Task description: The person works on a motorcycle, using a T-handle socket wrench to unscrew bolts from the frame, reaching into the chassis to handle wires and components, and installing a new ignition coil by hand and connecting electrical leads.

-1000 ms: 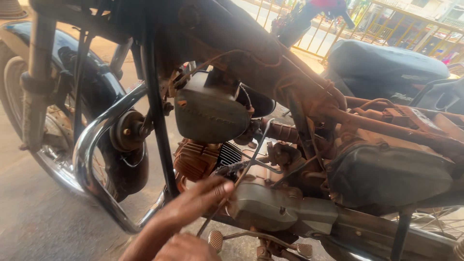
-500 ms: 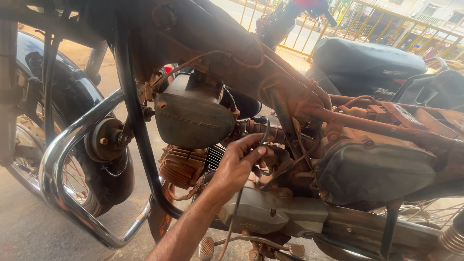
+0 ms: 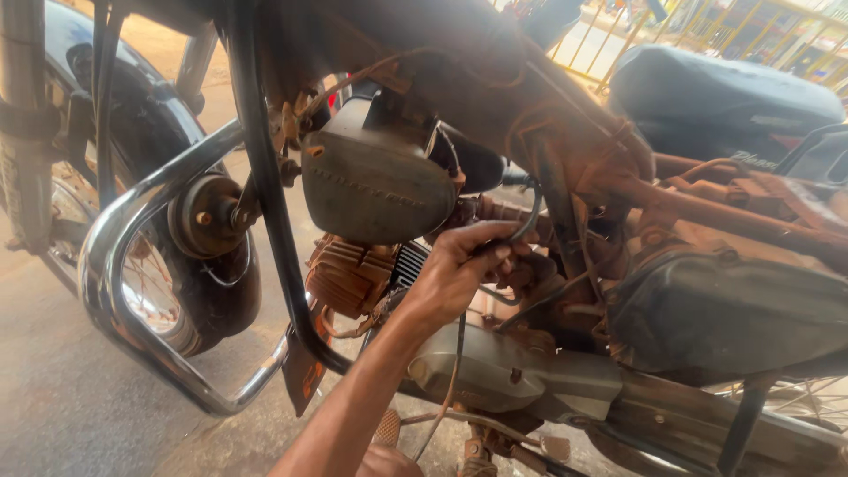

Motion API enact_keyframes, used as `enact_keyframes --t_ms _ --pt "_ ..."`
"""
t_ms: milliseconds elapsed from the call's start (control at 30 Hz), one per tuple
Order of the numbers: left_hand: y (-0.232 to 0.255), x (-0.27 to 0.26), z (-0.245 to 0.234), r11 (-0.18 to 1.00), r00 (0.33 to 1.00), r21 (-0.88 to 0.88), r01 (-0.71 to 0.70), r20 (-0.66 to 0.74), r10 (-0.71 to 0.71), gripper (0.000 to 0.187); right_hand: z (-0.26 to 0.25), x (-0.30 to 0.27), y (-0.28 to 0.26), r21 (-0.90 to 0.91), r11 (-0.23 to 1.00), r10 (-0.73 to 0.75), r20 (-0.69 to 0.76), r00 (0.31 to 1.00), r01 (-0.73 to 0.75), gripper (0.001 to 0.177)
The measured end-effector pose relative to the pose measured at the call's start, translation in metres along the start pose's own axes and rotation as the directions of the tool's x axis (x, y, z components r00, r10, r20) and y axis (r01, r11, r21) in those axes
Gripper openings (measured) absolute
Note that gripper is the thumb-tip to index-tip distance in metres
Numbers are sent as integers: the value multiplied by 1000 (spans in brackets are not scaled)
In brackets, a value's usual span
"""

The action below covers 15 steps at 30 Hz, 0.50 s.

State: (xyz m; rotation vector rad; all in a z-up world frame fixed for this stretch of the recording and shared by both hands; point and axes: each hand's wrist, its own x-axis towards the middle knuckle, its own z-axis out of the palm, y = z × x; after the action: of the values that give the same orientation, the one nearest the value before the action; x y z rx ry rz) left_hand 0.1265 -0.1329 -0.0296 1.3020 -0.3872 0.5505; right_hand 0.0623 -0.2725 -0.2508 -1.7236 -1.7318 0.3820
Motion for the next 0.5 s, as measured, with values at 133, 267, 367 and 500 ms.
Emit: enact_keyframes --t_ms 133,267,367,500 --pt "2 -95 -15 997 997 -28 76 -17 -77 27 29 -15 17 -41 999 -24 -49 999 22 22" --pt "1 -212 -50 956 961 115 268 -104 -257 22 34 -48 -41 146 887 412 180 893 -439 35" --pt "-10 -296 -67 827 885 317 464 -214 -414 19 45 -43 -54 219 758 517 372 771 -614 37" --pt "-55 -388 -76 722 692 203 661 -538 -482 19 56 -48 -49 36 895 -435 -147 888 444 35"
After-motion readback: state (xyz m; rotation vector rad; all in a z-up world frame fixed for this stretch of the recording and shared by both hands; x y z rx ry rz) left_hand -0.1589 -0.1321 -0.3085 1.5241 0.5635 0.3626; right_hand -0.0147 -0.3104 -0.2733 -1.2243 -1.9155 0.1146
